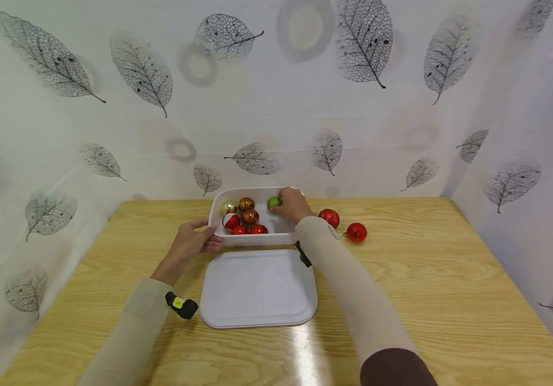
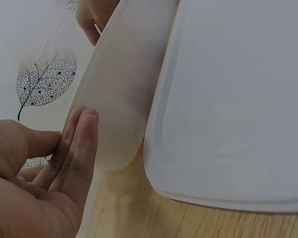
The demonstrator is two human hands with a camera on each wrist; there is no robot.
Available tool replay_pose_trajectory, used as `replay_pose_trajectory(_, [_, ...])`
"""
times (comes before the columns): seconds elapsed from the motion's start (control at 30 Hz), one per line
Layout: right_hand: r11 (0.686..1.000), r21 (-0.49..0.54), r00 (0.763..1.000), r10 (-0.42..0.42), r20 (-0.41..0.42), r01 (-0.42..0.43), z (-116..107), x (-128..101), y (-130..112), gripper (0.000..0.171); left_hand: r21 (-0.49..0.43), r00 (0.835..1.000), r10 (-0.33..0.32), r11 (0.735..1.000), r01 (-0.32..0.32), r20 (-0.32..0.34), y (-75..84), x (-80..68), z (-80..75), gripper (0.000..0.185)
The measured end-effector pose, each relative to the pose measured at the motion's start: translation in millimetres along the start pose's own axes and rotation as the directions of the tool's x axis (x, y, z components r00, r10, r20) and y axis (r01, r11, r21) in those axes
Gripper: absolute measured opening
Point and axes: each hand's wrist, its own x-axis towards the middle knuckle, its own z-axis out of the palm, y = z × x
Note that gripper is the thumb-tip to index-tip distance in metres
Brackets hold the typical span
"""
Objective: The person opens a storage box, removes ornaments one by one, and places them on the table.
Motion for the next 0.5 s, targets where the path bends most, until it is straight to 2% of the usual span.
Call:
replay_pose_trajectory(0.23, [0.998, -0.004, 0.996, -0.057, -0.064, 0.057, 8.0, 2.4, 2.0, 0.047, -0.001, 1.000, 0.008, 1.000, -0.008, 0.002, -0.8, 1.2, 0.3, 0.048])
replay_pose_trajectory(0.5, [0.999, -0.012, 0.996, -0.040, -0.083, 0.040, 13.3, 1.5, 2.0, 0.042, -0.015, 1.000, -0.001, 1.000, 0.001, -0.003, -1.1, 2.2, 0.2, 0.049])
